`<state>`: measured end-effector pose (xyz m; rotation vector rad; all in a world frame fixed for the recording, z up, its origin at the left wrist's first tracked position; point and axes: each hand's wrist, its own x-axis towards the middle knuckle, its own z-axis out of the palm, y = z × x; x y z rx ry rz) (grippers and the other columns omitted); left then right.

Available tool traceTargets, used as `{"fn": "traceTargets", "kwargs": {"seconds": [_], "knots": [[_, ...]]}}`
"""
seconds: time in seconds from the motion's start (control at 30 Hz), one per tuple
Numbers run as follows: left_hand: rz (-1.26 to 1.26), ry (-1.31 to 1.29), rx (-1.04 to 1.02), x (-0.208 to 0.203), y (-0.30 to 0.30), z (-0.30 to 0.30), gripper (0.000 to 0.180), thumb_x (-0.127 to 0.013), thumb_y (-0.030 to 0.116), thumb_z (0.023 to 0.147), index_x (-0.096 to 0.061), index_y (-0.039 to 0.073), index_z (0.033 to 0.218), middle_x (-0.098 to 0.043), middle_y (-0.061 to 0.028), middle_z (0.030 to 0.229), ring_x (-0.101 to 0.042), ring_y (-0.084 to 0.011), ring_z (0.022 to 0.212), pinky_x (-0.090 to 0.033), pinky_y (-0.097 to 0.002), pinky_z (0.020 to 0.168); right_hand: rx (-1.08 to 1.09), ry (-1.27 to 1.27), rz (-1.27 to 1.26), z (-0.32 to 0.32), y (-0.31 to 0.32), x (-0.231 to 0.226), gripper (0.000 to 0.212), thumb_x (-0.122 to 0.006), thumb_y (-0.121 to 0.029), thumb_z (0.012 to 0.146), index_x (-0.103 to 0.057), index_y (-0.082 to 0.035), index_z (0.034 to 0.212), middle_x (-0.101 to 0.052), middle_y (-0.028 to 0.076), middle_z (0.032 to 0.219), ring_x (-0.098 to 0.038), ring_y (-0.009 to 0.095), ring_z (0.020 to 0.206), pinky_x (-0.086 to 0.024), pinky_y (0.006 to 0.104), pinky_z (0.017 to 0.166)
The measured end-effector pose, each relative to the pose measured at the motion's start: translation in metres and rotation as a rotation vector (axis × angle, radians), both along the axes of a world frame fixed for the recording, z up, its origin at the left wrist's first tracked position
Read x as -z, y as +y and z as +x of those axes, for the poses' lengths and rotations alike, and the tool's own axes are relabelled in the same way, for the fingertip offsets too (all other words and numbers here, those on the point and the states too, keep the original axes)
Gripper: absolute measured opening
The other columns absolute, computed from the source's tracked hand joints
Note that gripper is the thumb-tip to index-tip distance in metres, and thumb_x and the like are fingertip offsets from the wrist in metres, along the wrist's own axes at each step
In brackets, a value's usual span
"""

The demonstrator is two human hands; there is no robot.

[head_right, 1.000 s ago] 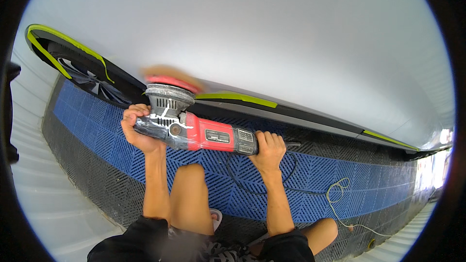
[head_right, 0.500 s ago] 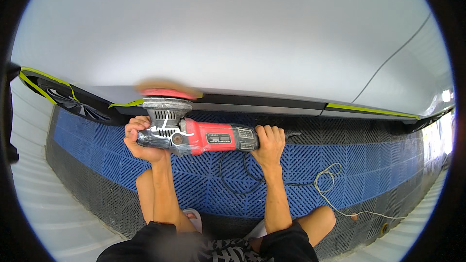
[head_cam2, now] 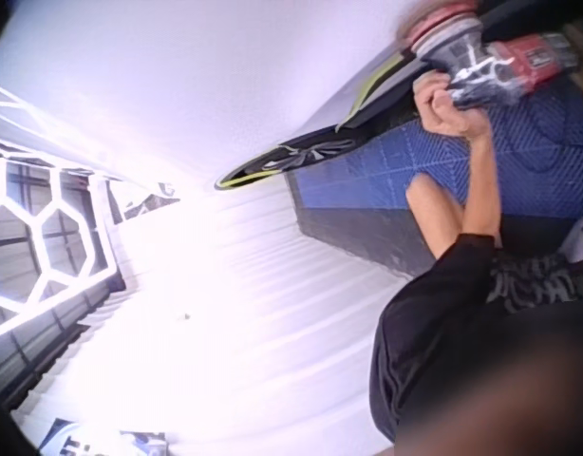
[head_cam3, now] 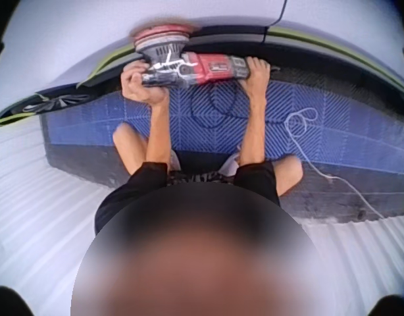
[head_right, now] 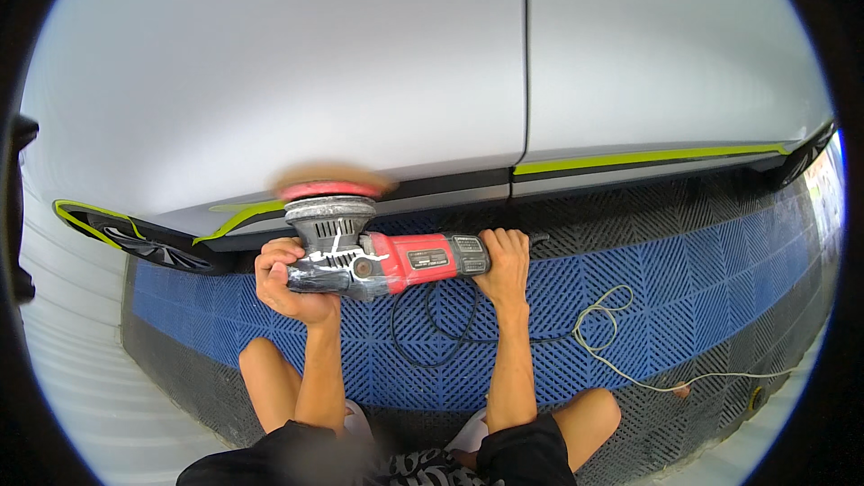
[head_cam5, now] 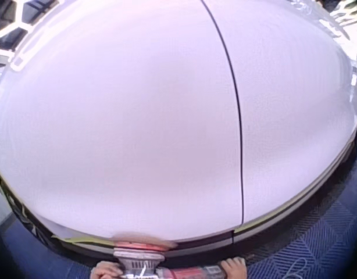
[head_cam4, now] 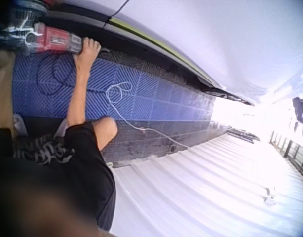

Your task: The person uses a red and gray electric polisher with a red pad to polish the side of a white car. They work along the rear quarter panel, door, and front fender, moving the tool in smooth strokes and kneeling to reach lower areas.

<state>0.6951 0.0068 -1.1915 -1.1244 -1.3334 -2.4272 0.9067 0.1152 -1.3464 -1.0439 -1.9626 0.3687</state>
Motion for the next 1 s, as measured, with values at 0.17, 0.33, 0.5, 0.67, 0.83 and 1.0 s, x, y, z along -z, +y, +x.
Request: {"fn": "traceTargets", "kwargs": {"seconds": [0.17, 0.33, 0.5, 0.67, 0.83, 1.0], "knots": [[-0.084, 0.129, 0.020, -0.006, 0.021, 0.049, 0.018, -0.060, 0.014, 0.086, -0.060, -0.002, 0.079, -0.065, -0.0160, 0.075, -0.058, -0.0223, 0.074, -0.047, -0.0363, 0.075, -0.006, 0.065, -0.115, 0.027, 0.015, 0.019, 0.034, -0.081, -0.014, 0.068, -0.065, -0.006, 0.097, -0.063, 0.012, 0.090, -0.060, 0.037, 0.093, -0.045, 0.0465, 0.091], [-0.203, 0.375, -0.011, -0.029, 0.036, 0.099, 0.004, -0.064, 0.005, 0.082, -0.065, 0.002, 0.081, -0.070, -0.0129, 0.078, -0.064, -0.0244, 0.073, -0.053, -0.0368, 0.073, -0.010, 0.165, -0.230, 0.050, 0.014, 0.035, 0.038, -0.084, -0.016, 0.067, -0.067, -0.004, 0.099, -0.066, 0.015, 0.093, -0.061, 0.039, 0.095, -0.046, 0.0461, 0.092], [-0.226, 0.506, 0.054, -0.056, 0.062, 0.151, 0.012, -0.073, -0.005, 0.075, -0.068, 0.003, 0.083, -0.073, -0.0111, 0.080, -0.069, -0.0256, 0.073, -0.056, -0.0377, 0.071, -0.043, 0.374, -0.549, 0.073, -0.005, 0.034, 0.035, -0.082, -0.014, 0.074, -0.072, 0.000, 0.104, -0.075, 0.017, 0.098, -0.072, 0.036, 0.095, -0.054, 0.0429, 0.090], [-0.170, 0.602, 0.053, -0.087, 0.090, 0.196, 0.022, -0.090, 0.010, 0.072, -0.071, 0.010, 0.083, -0.069, -0.0045, 0.081, -0.068, -0.0251, 0.070, -0.056, -0.0376, 0.066, -0.062, 0.450, -0.681, 0.094, -0.026, 0.012, 0.057, -0.082, -0.022, 0.088, -0.062, 0.004, 0.135, -0.068, 0.020, 0.133, -0.062, 0.024, 0.122, -0.049, 0.0411, 0.106], [-0.199, 0.685, 0.371, -0.107, 0.102, 0.194, 0.042, -0.090, 0.026, 0.078, -0.071, 0.010, 0.111, -0.072, -0.0108, 0.109, -0.065, -0.0325, 0.127, -0.049, -0.0496, 0.110, -0.057, 0.476, -0.577, 0.082, -0.058, -0.003, 0.065, -0.079, -0.020, 0.092, -0.053, 0.006, 0.146, -0.060, 0.019, 0.144, -0.054, 0.027, 0.134, -0.041, 0.0411, 0.115], [-0.196, 0.623, 0.402, -0.120, 0.099, 0.174, 0.043, -0.091, 0.025, 0.078, -0.071, 0.009, 0.113, -0.075, -0.0124, 0.113, -0.071, -0.0343, 0.116, -0.050, -0.0498, 0.112, -0.020, 0.490, -0.707, 0.064, -0.073, -0.015, 0.064, -0.082, -0.008, 0.087, -0.054, 0.004, 0.143, -0.062, 0.015, 0.143, -0.058, 0.026, 0.131, -0.042, 0.0394, 0.113]]}}
